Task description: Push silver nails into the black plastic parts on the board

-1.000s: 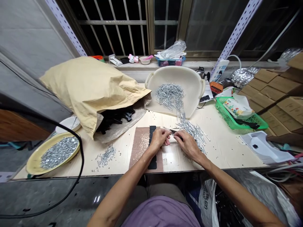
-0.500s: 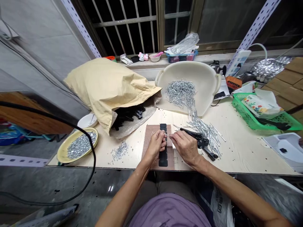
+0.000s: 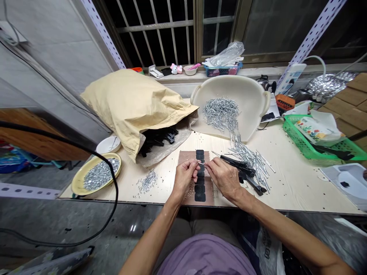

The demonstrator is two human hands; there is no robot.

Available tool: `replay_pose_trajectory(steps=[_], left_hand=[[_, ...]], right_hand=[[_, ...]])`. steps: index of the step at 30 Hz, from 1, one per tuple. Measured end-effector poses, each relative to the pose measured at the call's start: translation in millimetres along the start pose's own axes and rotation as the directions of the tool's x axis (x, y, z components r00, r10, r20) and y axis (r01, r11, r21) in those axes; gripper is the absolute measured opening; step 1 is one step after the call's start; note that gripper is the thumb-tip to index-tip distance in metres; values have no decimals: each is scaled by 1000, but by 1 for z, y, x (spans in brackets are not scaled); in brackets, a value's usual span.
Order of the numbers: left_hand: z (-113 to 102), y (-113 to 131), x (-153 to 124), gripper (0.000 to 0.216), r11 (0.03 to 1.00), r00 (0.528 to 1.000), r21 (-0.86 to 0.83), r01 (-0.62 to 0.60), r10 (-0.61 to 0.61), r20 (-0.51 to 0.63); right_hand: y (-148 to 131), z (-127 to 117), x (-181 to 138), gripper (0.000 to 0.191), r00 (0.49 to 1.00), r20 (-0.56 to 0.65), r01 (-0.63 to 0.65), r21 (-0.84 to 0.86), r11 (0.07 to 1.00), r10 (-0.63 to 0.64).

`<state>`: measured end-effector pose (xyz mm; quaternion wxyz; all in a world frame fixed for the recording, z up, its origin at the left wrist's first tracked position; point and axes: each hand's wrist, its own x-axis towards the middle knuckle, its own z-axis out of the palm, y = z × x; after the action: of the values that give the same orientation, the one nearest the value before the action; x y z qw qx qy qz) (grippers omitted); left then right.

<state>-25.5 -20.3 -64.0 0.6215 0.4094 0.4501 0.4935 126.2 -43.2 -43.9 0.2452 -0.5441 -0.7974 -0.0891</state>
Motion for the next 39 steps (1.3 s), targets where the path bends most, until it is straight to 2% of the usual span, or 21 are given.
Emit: replay_pose_trajectory(steps=[7, 14, 20, 28, 33, 39], left_hand=[[-5, 2, 1, 36, 984, 998, 176, -15, 24, -51], [-6, 6, 2, 34, 978, 1000, 209, -18, 21, -12], [-9, 7, 3, 33, 956, 999, 293, -1, -10, 37], [-12, 6, 5, 33, 963, 998, 271, 12, -29, 59], [-9, 7, 4, 35, 959, 999, 281, 16, -30, 45], [-9, 7, 5, 35, 957, 999, 289, 26, -38, 35]], right_hand=[[3, 0, -1, 21, 998, 66, -24, 98, 995, 17], [14, 4, -2, 19, 979, 187, -140, 330, 934, 81], [15, 3, -3, 22, 979, 193, -113, 262, 959, 62], [14, 8, -5, 24, 986, 164, -59, 236, 970, 20], [21, 13, -4, 20, 980, 200, -101, 412, 906, 19], [24, 16, -4, 22, 972, 231, -145, 444, 884, 44]])
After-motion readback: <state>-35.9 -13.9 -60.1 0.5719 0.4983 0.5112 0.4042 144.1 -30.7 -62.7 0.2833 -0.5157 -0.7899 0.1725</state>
